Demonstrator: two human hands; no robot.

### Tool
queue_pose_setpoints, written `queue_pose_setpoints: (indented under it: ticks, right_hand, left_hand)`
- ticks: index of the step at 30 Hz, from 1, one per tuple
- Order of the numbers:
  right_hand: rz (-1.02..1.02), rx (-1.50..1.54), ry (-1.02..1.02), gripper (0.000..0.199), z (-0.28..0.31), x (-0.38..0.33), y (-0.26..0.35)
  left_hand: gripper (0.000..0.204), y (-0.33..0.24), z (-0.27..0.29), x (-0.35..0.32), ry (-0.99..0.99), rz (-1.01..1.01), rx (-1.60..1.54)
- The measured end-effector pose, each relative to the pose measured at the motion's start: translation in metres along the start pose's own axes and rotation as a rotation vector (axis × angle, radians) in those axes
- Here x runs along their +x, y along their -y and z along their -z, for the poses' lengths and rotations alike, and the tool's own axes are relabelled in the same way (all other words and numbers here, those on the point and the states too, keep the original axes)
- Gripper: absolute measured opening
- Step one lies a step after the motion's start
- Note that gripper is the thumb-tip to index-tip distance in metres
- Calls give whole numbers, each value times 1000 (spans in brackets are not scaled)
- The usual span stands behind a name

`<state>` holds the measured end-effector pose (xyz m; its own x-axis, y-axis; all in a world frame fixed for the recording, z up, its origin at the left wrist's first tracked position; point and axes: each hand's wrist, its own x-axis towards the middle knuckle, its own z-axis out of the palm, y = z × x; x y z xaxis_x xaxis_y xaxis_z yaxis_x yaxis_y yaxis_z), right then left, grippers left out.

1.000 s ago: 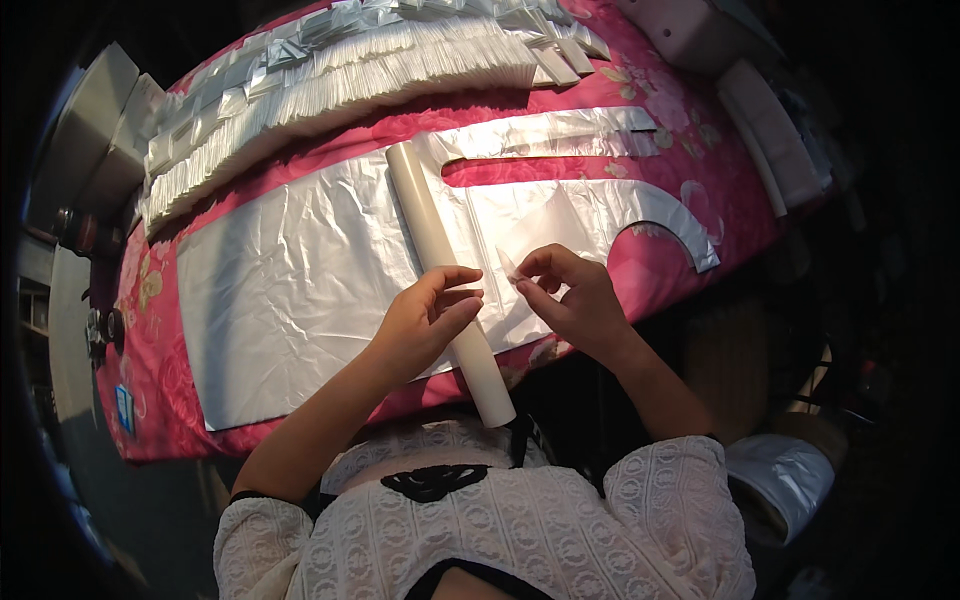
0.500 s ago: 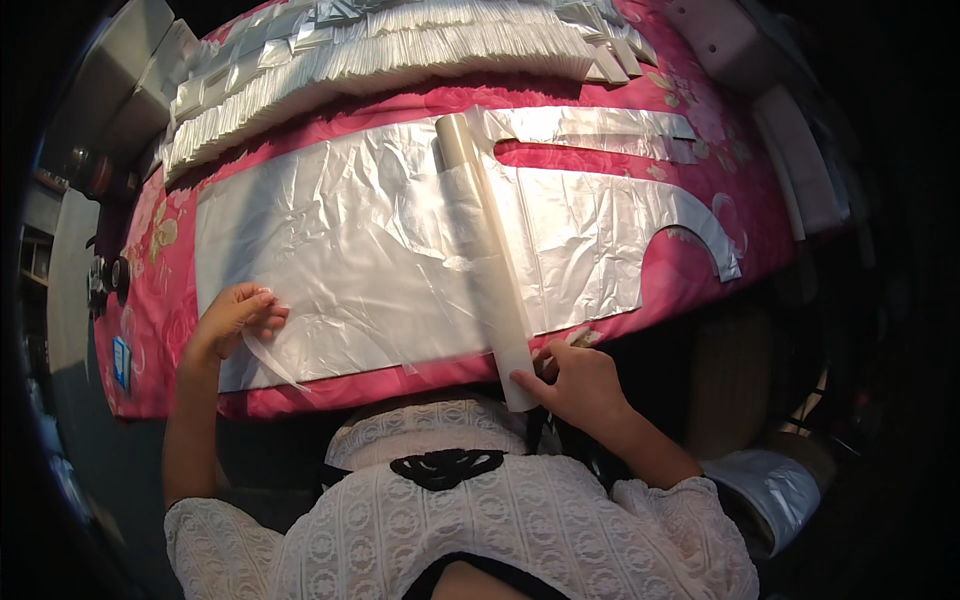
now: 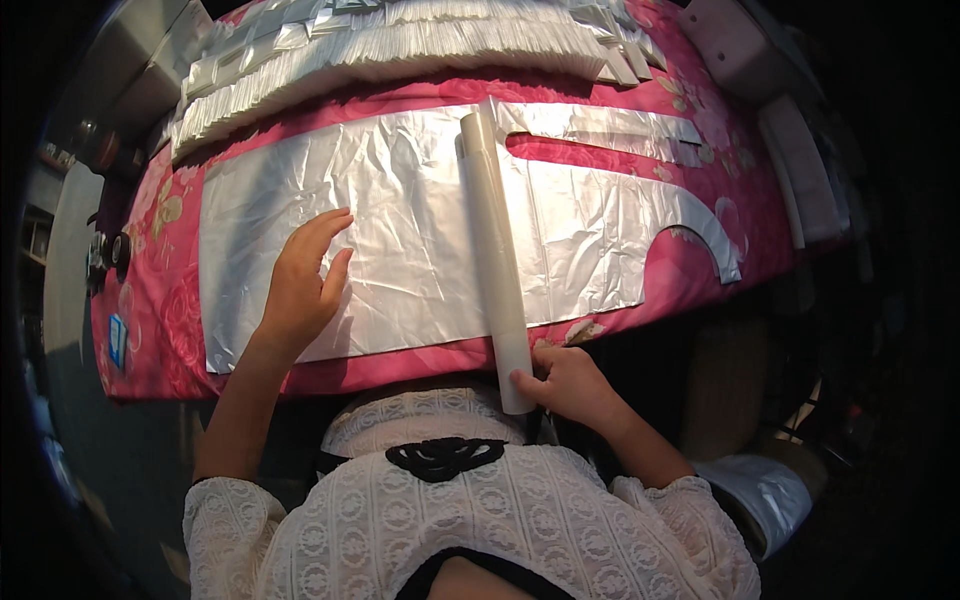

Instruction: The person repeatedly unrolls a silver sheet from a roll, folds it into a small rectangle, and places it on a growing stack on a pink tablecloth. The process is repeated multiple times throughout the clip.

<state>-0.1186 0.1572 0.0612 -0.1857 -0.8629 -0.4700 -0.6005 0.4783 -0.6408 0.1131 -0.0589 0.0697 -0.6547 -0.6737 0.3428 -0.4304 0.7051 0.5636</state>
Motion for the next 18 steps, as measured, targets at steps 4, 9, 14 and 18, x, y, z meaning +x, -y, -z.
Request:
queue_pose_setpoints:
  ticks: [4, 9, 14, 18]
  right_hand:
    - [-23, 51, 17, 39, 1, 0, -7]
    - [-2, 76, 50, 41, 1, 2, -17]
    - [27, -59, 350, 58, 30, 25, -2]
    - [-3, -53, 191, 60, 56, 96, 19]
  left_hand:
    - [51, -34, -89, 6, 102, -105, -141]
    - [59, -36, -133, 12, 221, -81, 31]
    - [62, -38, -136, 11, 251, -106, 232]
    - [63, -40, -135, 13, 241, -98, 255]
